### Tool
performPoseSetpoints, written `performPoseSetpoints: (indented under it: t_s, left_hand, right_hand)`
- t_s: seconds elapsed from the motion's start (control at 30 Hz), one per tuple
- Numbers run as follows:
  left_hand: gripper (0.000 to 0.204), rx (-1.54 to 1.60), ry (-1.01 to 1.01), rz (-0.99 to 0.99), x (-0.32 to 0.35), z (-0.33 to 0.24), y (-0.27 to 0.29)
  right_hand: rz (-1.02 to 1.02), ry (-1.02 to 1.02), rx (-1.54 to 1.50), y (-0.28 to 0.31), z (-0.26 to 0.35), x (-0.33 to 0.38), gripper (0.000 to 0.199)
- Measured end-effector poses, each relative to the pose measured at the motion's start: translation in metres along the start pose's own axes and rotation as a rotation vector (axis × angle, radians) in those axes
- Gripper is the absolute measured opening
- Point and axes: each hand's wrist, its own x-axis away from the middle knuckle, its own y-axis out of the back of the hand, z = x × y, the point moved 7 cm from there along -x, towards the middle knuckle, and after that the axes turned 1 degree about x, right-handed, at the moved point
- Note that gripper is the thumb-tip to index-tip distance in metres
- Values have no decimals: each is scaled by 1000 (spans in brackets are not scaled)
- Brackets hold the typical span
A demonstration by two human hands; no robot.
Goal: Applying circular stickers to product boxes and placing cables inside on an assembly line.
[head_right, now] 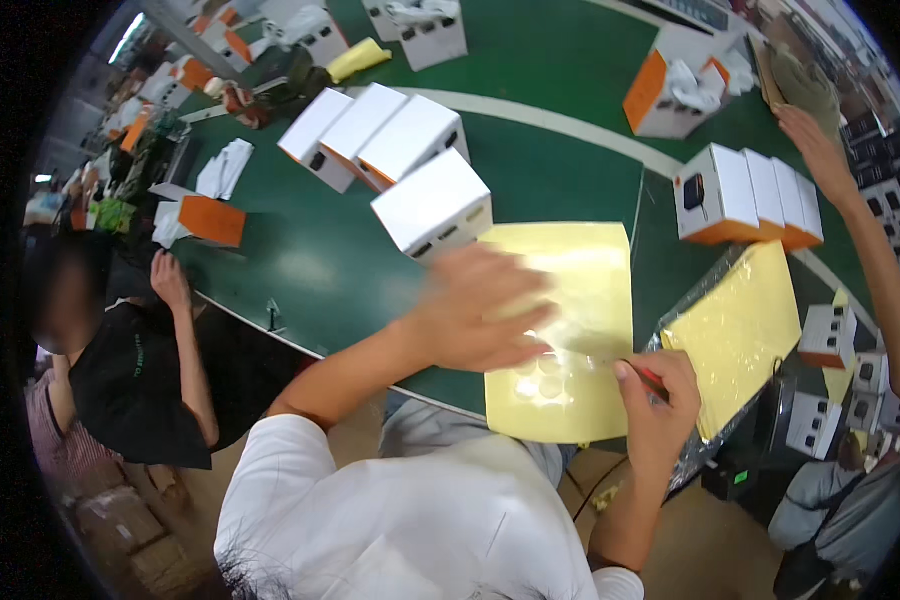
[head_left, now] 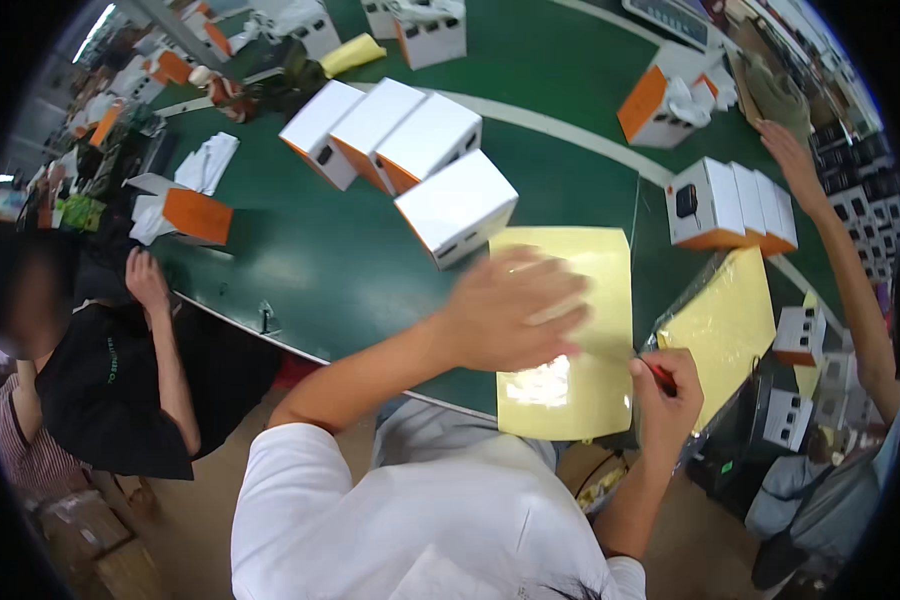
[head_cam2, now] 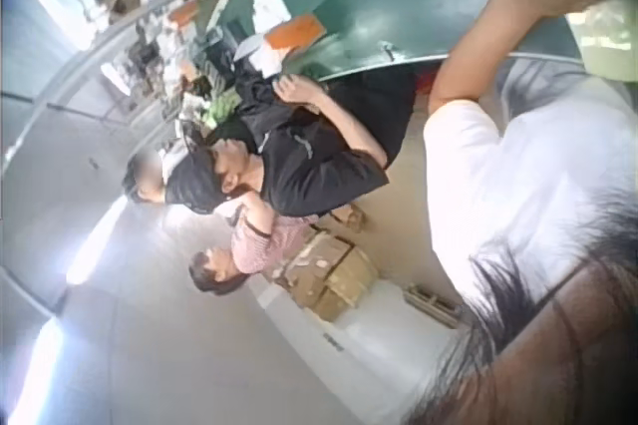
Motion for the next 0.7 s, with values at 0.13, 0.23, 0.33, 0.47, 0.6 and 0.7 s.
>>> performPoseSetpoints:
  t_s: [0.13,0.23,0.33,0.47,0.6,0.7]
  left_hand:
    - [45,-302,475,-176,20,51,84]
    - [41,-78,470,-103,37,70,74]
    - [40,-62,493,-198,40,69,75]
    - [35,-17,439,-221,46,74,70]
    - [37,154,368,-221,47,69,59]
    - [38,177,372,-251,49,69,56]
  right_hand:
    - [-15,31,-13,-4,1,-10,13]
    - [30,104,-131,-37,24,-30,13]
    - [122,163,-21,-69,47,-40,13]
    - [103,249,-79,-93,68,-47,12]
    - [134,268,-137,-118,82,-50,12]
    - [139,349,-42,-133,81,-52,14]
